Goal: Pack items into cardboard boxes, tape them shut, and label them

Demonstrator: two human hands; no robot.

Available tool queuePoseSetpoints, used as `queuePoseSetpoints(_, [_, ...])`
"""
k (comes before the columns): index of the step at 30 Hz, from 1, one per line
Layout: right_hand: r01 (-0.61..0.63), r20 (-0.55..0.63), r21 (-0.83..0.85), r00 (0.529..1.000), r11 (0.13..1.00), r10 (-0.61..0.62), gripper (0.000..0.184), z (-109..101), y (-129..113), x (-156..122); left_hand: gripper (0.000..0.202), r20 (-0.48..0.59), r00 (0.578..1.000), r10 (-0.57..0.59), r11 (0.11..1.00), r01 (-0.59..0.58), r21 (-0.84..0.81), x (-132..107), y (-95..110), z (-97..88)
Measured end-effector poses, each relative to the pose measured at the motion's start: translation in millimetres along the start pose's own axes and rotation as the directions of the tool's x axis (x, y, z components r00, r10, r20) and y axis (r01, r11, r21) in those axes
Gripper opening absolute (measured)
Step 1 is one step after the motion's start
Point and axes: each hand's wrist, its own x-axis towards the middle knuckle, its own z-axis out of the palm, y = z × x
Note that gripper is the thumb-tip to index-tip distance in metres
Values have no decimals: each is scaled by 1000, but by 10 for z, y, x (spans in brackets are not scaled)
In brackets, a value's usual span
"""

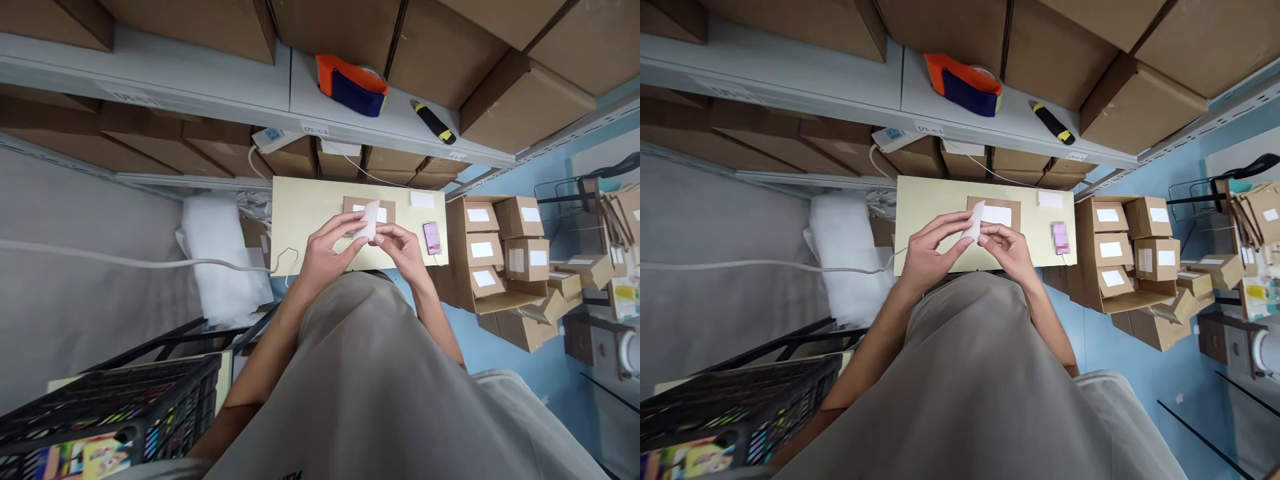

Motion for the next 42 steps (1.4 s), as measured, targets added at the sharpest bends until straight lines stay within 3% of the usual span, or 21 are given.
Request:
queuePoseSetpoints(6, [-13,40,-28,999,1000,14,45,199,7,39,34,23,999,-35,999,35,-22,-53,-75,-249])
queuePoseSetpoints(13, [-23,-13,-14,1000,1000,23,46,484,4,31,30,49,999,-9,996,13,-87,-50,-157,-506])
queuePoseSetpoints(22, [19,-39,-50,999,999,-21,43,827,122,20,40,141,983,-114,970,140,-196,-92,-216,-831])
queuePoseSetpoints(27, [36,-55,-67,998,997,-39,43,998,142,-4,34,188,978,-96,959,141,-245,-129,-246,-978])
queuePoseSetpoints(34, [15,-53,-77,998,997,-19,47,1193,76,-13,34,193,977,-88,956,138,-260,-171,-306,-1145])
queuePoseSetpoints(42, [25,0,-105,1000,994,-25,46,1381,74,104,38,158,974,-161,942,200,-271,-210,-360,-1346])
